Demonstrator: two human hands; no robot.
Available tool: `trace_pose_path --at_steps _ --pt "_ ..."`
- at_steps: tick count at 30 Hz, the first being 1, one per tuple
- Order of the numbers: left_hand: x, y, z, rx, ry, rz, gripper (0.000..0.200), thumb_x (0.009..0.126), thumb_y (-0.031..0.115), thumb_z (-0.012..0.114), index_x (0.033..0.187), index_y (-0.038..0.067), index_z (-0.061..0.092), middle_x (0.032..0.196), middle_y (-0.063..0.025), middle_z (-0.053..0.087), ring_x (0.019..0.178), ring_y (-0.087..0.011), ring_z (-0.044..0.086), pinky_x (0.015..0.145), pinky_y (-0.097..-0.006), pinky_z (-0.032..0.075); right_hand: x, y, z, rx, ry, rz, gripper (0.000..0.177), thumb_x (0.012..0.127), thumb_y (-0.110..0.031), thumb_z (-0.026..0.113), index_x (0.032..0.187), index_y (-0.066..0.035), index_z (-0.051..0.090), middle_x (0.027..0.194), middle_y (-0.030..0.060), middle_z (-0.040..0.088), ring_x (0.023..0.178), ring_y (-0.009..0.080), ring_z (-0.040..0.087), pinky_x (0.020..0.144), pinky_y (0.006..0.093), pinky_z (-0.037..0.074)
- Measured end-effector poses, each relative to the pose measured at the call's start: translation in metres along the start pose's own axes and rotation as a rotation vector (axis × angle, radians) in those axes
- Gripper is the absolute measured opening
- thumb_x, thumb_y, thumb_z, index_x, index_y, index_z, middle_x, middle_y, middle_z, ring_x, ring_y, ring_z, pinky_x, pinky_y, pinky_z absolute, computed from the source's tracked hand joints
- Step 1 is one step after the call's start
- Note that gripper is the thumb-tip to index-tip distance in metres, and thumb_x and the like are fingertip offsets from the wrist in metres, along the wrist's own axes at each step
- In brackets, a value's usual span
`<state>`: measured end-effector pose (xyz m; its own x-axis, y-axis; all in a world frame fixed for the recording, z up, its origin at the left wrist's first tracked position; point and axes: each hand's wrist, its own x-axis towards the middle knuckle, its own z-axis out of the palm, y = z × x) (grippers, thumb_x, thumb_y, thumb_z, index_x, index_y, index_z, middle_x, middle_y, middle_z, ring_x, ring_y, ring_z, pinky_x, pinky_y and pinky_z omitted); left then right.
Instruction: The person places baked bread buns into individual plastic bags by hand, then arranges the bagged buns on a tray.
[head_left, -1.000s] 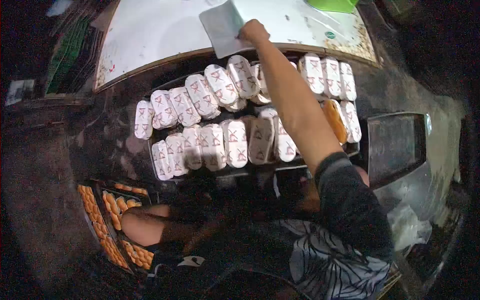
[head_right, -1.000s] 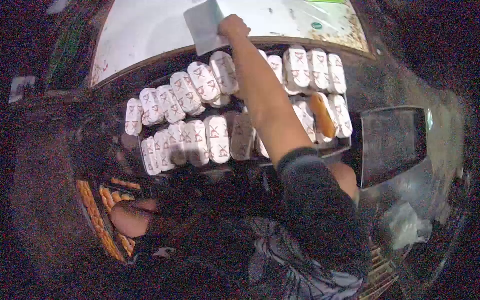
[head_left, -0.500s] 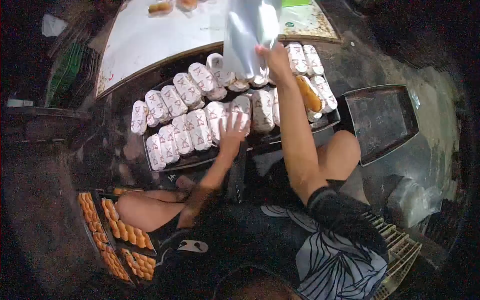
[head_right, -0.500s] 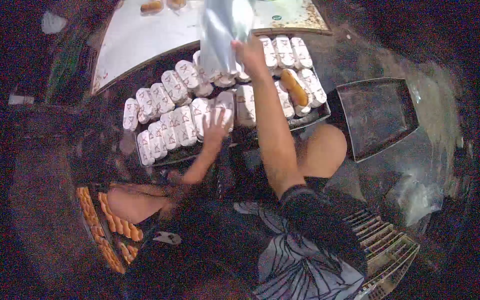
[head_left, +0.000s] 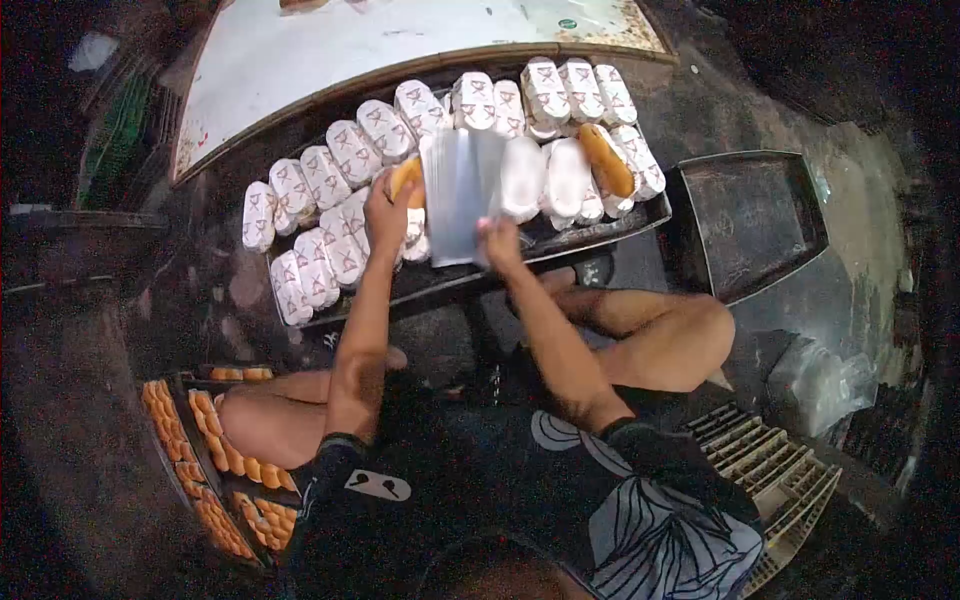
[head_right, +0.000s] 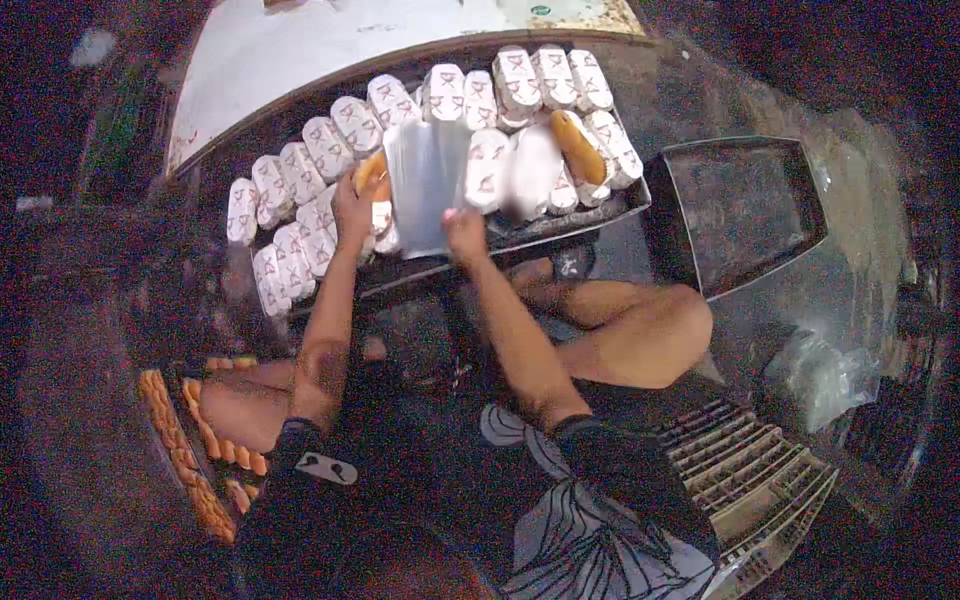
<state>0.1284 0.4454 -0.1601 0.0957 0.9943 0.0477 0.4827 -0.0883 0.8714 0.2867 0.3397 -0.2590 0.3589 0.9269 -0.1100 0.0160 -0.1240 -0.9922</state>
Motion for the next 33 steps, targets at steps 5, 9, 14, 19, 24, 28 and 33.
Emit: trace_pose_path --at_steps 5,9,14,19,24,28,33 --pt "-0.063 0.025 0.051 0.856 -0.103 0.591 0.058 0.067 0.035 0.065 0.119 0.017 0.045 0.134 -0.0121 0.026 0.123 -0.0314 0.022 0.094 -0.0555 0.023 0.025 -0.055 -0.062 -0.27 0.132 -0.038 0.021 0.076 -0.015 0.055 0.087 0.003 0.059 0.078 0.0215 0.06 0.075 0.03 0.059 0.067 0.0362 0.043" --pt "-0.063 0.024 0.065 1.194 -0.356 0.356 0.058 0.065 0.035 0.065 0.117 0.019 0.047 0.138 -0.0088 0.018 0.125 -0.0339 0.015 0.089 -0.0642 0.02 0.043 -0.05 -0.074 -0.405 0.217 -0.048 0.021 0.077 -0.014 0.057 0.081 0.006 0.058 0.068 0.0166 0.059 0.066 0.0231 0.055 0.065 0.0332 0.041" --pt "-0.025 0.029 0.058 1.048 -0.085 0.358 0.036 0.072 0.019 0.056 0.107 0.012 0.055 0.136 -0.0071 0.022 0.126 -0.0389 0.008 0.088 -0.0632 0.021 0.039 -0.071 -0.093 -0.308 0.142 -0.125 0.023 0.078 -0.017 0.056 0.072 0.005 0.057 0.065 0.0159 0.058 0.062 0.0253 0.054 0.058 0.0355 0.041" --pt "0.006 0.03 0.0 0.579 -0.064 0.455 0.044 0.065 0.014 0.064 0.106 0.004 0.053 0.125 -0.0104 0.039 0.121 -0.0359 0.024 0.096 -0.0448 0.027 0.022 -0.035 -0.053 -0.273 -0.23 0.085 0.024 0.078 -0.018 0.057 0.08 0.006 0.054 0.068 0.0138 0.057 0.065 0.0203 0.053 0.061 0.0334 0.043" --pt "0.026 -0.01 -0.052 -0.227 0.193 -0.115 0.043 0.075 0.02 0.062 0.109 -0.005 0.05 0.117 -0.0148 0.044 0.104 -0.0225 0.045 0.087 -0.0307 0.038 0.034 0.024 -0.022 -0.293 -0.147 0.318 0.032 0.072 -0.016 0.056 0.095 0.005 0.052 0.084 0.0243 0.057 0.081 0.0357 0.056 0.07 0.0404 0.044" --pt "0.017 -0.049 -0.05 -0.383 0.252 -0.161 0.056 0.075 0.026 0.064 0.115 -0.006 0.042 0.125 -0.02 0.036 0.11 -0.028 0.04 0.09 -0.0334 0.035 0.024 -0.022 -0.026 -0.446 -0.143 0.069 0.04 0.07 -0.022 0.06 0.095 0.008 0.051 0.085 0.027 0.056 0.079 0.0374 0.056 0.072 0.0406 0.045" --pt "-0.081 0.024 0.029 0.245 0.096 0.113 0.058 0.071 0.027 0.063 0.114 -0.004 0.038 0.125 -0.0275 0.029 0.12 -0.0392 0.022 0.1 -0.046 0.017 -0.001 -0.036 -0.027 -1.174 -0.031 0.199 0.052 0.069 -0.028 0.062 0.1 0.01 0.047 0.091 0.0295 0.051 0.087 0.0385 0.052 0.077 0.0413 0.043"
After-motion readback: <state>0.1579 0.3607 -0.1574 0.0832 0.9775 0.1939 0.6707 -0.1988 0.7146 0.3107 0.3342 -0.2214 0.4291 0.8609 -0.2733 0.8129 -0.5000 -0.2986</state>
